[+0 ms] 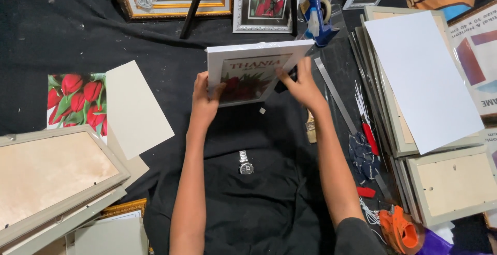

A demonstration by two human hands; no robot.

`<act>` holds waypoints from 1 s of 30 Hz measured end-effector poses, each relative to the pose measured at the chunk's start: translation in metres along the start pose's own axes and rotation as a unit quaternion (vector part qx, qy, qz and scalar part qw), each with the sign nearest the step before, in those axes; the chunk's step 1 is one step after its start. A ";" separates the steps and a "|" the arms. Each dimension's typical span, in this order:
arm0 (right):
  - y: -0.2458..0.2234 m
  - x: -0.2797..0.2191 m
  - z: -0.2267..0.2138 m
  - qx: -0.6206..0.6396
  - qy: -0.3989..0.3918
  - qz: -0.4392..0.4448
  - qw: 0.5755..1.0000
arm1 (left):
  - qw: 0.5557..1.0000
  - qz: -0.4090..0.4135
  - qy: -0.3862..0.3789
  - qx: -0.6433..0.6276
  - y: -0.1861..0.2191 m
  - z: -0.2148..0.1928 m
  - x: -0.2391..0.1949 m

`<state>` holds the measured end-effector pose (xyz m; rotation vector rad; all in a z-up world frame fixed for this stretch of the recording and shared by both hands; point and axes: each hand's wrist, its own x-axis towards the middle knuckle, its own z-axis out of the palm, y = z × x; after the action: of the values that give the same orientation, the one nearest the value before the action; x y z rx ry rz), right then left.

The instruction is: The person cleans a white picture frame with a tulip print. They use a brush to wipe the back wooden panel, then flip the frame and use a dark cloth to wipe the front surface and edges. The frame is handled one at a time and placed back on the table after cleaning.

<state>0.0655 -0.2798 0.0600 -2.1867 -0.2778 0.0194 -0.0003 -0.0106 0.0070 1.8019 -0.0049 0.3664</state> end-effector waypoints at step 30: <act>-0.127 -0.016 -0.028 -0.219 0.198 -0.223 0.929 | 0.999 0.031 0.005 0.026 -0.005 0.000 -0.004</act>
<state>0.0288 -0.2332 0.1771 -2.4436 -0.5842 -0.7986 -0.0026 -0.0105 0.0016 1.8549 -0.0453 0.4223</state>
